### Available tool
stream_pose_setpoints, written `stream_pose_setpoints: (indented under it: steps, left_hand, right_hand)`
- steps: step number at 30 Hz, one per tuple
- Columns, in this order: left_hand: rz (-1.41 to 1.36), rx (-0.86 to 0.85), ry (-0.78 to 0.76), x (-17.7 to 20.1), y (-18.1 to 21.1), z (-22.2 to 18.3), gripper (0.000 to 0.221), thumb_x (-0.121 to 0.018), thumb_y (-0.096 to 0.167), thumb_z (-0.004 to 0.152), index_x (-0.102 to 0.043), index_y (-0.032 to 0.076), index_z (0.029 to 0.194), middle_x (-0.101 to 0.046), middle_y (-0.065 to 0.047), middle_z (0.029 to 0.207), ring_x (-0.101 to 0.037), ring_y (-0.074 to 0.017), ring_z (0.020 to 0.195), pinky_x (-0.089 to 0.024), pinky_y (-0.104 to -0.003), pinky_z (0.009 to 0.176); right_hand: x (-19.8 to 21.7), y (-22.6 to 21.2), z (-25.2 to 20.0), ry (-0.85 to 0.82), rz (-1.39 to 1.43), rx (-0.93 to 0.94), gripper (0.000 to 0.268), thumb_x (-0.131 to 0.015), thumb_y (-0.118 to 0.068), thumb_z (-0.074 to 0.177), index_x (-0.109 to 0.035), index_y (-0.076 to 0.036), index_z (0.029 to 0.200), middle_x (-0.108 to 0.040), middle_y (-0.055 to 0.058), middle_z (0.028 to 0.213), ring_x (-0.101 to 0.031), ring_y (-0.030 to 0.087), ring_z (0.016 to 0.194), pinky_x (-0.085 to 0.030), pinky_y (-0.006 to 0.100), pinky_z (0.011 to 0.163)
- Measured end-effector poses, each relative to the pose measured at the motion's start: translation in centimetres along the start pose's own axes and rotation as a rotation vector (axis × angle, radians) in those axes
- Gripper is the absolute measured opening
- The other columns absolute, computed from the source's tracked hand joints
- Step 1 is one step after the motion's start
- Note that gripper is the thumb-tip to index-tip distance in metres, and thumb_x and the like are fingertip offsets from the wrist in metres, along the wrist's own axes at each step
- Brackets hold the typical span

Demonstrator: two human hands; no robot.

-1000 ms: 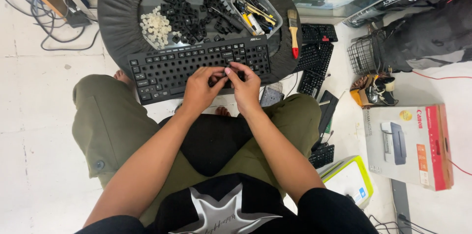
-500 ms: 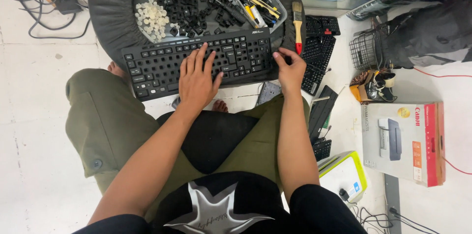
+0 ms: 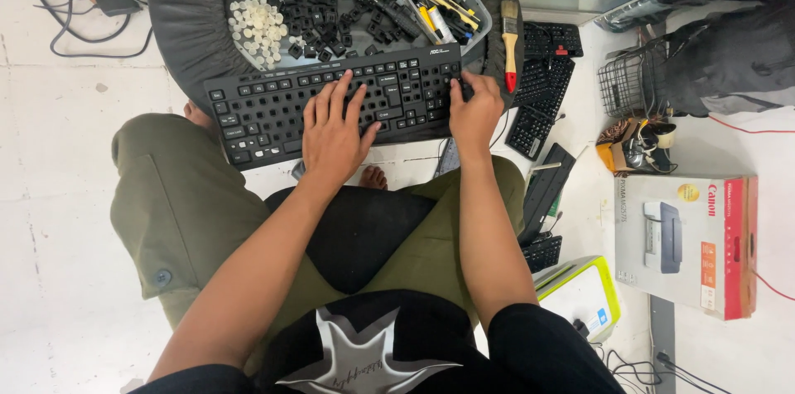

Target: Inserting individual mechanical switches into a keyboard frame.

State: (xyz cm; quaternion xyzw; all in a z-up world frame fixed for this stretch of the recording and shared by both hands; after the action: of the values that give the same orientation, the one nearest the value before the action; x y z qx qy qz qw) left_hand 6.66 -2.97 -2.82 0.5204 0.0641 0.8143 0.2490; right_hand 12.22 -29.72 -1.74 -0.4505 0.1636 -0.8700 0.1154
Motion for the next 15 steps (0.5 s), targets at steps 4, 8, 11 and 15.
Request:
stream_pose_setpoints:
  steps: [4,8,11,15]
  left_hand:
    - [-0.011,-0.004,0.000,0.15,0.00,0.07,0.058,-0.075,0.045,0.098,-0.062,0.010,0.142,-0.046,-0.015,0.156,-0.040,-0.0320,0.142,-0.027,-0.049,0.113]
    - [-0.004,0.002,0.004,0.17,-0.02,0.07,0.058,-0.076,0.046,0.097,-0.063,0.011,0.142,-0.047,-0.015,0.156,-0.041,-0.0317,0.142,-0.028,-0.049,0.113]
    - [-0.001,0.002,0.009,0.22,0.03,0.03,0.058,-0.077,0.046,0.097,-0.063,0.011,0.142,-0.047,-0.015,0.156,-0.041,-0.0317,0.142,-0.028,-0.049,0.113]
    - [-0.015,-0.004,0.018,0.20,-0.02,0.05,0.058,-0.077,0.045,0.097,-0.063,0.010,0.142,-0.048,-0.015,0.155,-0.041,-0.0325,0.141,-0.028,-0.049,0.112]
  right_hand:
    - [0.26,-0.15,-0.10,-0.010,0.031,-0.052,0.018,-0.086,-0.011,0.086,-0.081,-0.006,0.103,-0.073,0.010,0.091,-0.073,0.033,0.090,-0.058,0.039,0.084]
    - [0.42,0.00,-0.28,-0.010,0.065,-0.083,0.018,-0.087,-0.017,0.086,-0.081,-0.010,0.102,-0.072,0.009,0.090,-0.073,0.033,0.090,-0.057,0.040,0.082]
    - [0.84,-0.25,-0.33,0.009,0.059,-0.072,0.017,-0.087,-0.019,0.088,-0.081,-0.010,0.102,-0.072,0.009,0.089,-0.074,0.032,0.089,-0.058,0.040,0.081]
    - [0.86,0.32,-0.36,0.086,0.077,-0.131,0.019,-0.089,-0.023,0.086,-0.079,-0.012,0.098,-0.074,0.008,0.085,-0.074,0.033,0.086,-0.058,0.040,0.077]
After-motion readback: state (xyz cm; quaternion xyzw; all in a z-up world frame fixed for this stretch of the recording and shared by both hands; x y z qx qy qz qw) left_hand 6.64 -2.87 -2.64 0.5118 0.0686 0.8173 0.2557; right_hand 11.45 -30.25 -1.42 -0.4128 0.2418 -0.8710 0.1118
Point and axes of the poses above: each hand's wrist, its own z-axis towards the middle knuckle, its own x-axis out of the back of the hand, y = z × x, the point moved 7 cm from there along z, towards the middle knuckle
